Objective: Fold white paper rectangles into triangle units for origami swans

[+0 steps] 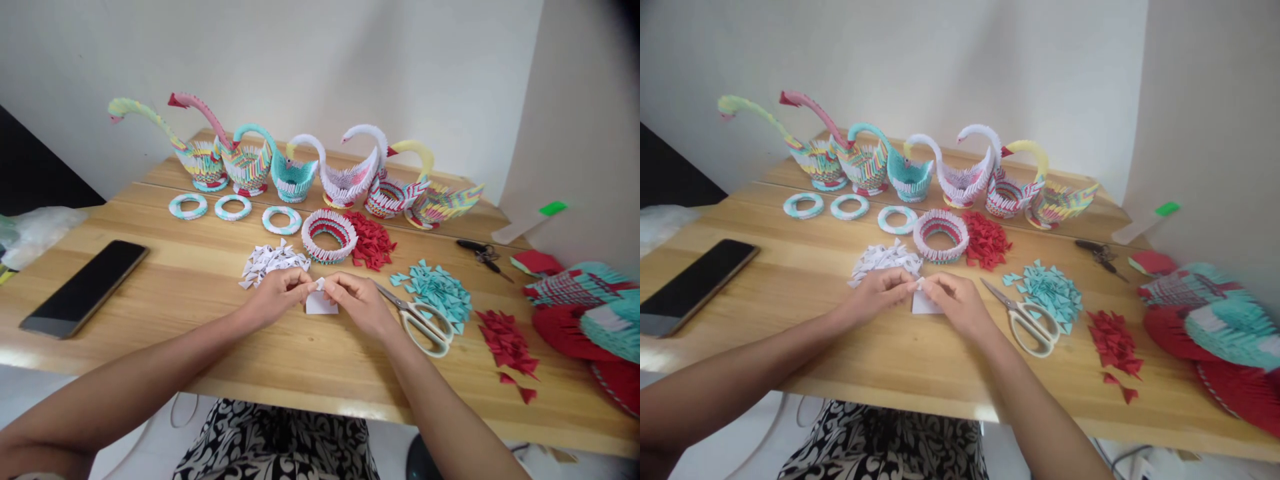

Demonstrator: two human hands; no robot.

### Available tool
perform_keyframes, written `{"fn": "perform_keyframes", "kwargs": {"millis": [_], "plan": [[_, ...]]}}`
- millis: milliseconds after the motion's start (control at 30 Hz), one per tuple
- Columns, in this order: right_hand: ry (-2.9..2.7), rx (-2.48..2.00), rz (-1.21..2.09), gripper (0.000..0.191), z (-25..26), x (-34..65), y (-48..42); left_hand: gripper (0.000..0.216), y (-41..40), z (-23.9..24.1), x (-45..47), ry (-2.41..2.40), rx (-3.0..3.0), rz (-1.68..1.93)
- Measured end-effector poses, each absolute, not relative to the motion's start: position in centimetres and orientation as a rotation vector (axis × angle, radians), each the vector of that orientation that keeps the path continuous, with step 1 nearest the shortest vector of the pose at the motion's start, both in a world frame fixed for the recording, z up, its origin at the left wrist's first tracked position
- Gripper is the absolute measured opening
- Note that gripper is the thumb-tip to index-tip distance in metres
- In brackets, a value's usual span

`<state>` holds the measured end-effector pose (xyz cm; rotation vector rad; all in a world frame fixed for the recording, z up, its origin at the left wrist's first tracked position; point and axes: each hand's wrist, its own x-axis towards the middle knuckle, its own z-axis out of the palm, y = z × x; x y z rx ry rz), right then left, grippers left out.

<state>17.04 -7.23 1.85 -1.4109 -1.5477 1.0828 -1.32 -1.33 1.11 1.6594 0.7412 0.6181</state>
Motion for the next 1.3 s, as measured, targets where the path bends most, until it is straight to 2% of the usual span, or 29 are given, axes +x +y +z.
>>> {"fn": "perform_keyframes", "kwargs": {"millis": [133,267,400,533,600,1300], "plan": [[-1.563,-1.393,1.12,0.022,1.71,17.13,-7.3,0.025,-1.13,1.03,-1.35,0.724,1.563,0.61],[-1.659,-1.467,0.946,0.017,1.31,17.1,-7.28,0.027,-1.09,0.92,-1.43,0.695,1.537,0.597],[-1.703,-1.468,0.826,0.018,1.15,17.02,-7.26,0.028,-1.11,1.01,-1.58,0.684,1.563,0.594],[-1.732,-1.427,0.718,0.029,1.24,16.91,-7.28,0.027,-1.03,0.95,-1.64,0.672,1.616,0.603],[-1.784,-1.399,0.677,0.027,1.28,16.91,-7.28,0.028,-1.0,0.89,-1.61,0.67,1.647,0.613],[-1.698,-1.412,0.693,0.021,1.53,16.67,-7.33,0.025,-1.27,0.81,-1.39,0.733,1.704,0.642]]}}
